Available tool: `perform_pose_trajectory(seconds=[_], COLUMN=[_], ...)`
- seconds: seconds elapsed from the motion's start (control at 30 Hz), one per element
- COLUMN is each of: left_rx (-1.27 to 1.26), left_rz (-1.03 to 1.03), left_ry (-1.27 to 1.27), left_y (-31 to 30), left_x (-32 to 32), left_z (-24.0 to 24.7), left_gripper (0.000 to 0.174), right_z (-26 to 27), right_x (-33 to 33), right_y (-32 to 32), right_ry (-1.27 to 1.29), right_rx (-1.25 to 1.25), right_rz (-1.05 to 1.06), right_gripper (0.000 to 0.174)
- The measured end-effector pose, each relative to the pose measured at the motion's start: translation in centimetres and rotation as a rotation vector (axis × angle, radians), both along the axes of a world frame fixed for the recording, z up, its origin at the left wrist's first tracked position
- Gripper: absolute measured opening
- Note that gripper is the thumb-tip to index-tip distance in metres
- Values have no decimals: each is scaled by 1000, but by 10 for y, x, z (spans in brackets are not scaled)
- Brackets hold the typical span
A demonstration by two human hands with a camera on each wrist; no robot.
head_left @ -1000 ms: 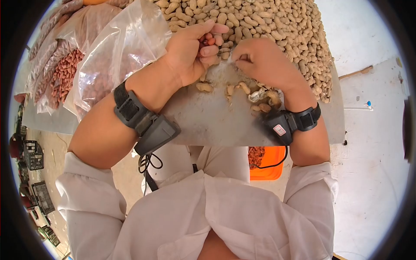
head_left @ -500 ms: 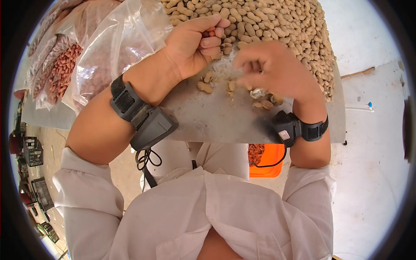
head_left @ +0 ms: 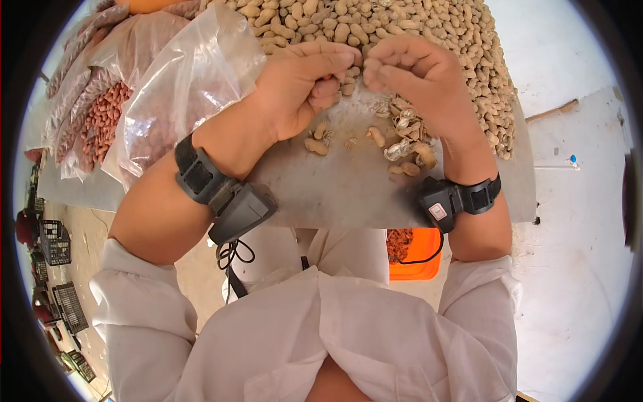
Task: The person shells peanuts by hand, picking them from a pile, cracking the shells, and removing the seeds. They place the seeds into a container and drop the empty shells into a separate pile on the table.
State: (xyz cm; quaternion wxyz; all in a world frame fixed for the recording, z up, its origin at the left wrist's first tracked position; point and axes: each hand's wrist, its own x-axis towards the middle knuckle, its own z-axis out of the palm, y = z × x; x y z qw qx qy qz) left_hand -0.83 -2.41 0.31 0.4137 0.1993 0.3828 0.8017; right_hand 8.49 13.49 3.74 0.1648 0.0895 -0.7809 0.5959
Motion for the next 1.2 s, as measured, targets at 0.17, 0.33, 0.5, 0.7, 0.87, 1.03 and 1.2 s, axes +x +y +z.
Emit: perform_pose_trajectory(seconds=[0.17, 0.33, 0.5, 0.7, 0.87, 1.03, 1.2], left_rx=[-65, -129, -91, -79, -93, -143, -165], left_rz=[145, 254, 252, 242, 279, 307, 340], left_ry=[188, 396, 418, 419, 466, 563, 616], left_y=[1, 3, 1, 1, 3, 0, -3], left_x=[11, 11, 11, 9, 11, 13, 18], left_z=[8, 6, 6, 3, 3, 6, 9], left_gripper=[19, 16, 12, 12, 19, 23, 20], right_z=[0, -4, -3, -3, 0, -1, -1], right_x=[-4, -5, -3, -1, 0, 0, 3], right_y=[1, -1, -4, -8, -13, -14, -18], right_ry=[-19, -43, 12, 33, 64, 42, 59], right_rx=[-53, -108, -58, 41, 15, 52, 135], right_rz=[-63, -69, -74, -143, -120, -149, -221], right_gripper=[16, 16, 17, 14, 14, 15, 14])
